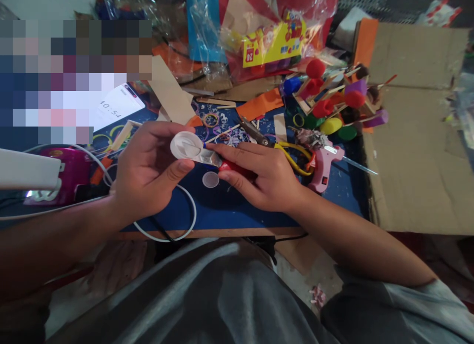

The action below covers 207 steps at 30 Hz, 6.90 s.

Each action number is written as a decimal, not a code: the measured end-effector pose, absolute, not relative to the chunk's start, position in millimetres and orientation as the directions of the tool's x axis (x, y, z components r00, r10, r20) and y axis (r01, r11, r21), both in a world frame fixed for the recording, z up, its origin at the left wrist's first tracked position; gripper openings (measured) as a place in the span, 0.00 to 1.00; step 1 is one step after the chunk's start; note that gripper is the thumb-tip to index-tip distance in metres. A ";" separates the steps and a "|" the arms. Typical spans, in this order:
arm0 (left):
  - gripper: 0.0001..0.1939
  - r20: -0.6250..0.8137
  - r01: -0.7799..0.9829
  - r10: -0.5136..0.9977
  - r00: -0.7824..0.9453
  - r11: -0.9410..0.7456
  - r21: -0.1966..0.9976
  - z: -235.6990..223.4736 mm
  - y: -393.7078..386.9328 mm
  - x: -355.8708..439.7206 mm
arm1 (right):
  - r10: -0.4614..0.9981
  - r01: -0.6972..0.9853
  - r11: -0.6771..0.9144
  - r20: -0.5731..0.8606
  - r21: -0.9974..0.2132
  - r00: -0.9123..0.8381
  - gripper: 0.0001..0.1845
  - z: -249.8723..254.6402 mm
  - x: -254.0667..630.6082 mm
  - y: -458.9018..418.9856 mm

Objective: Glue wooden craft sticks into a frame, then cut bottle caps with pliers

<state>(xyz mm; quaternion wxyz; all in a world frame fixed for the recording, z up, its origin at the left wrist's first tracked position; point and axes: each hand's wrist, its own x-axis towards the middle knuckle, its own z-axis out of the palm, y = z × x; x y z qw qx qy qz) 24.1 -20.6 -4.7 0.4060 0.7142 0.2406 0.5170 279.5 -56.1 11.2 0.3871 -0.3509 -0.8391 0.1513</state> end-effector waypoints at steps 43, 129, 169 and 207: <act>0.24 0.513 -0.077 0.774 0.372 -0.525 0.848 -4.1 -22.1 23.2 | 0.721 0.434 0.693 0.550 -0.575 -0.421 0.22 9.2 277.2 -56.6; 0.19 0.345 0.339 0.852 0.395 -0.484 0.807 0.3 -6.4 15.7 | 0.881 0.497 0.456 0.453 -0.738 -0.136 0.27 -10.5 285.7 -46.2; 0.14 0.257 0.388 0.579 0.774 -0.753 0.530 16.5 -14.1 13.8 | 0.870 0.568 0.471 0.461 -0.675 -0.173 0.25 -16.2 289.6 -42.7; 0.21 0.121 0.583 0.676 0.727 -0.701 0.410 12.0 -10.0 14.6 | 0.871 0.588 0.469 0.455 -0.659 -0.184 0.23 -10.4 287.4 -44.0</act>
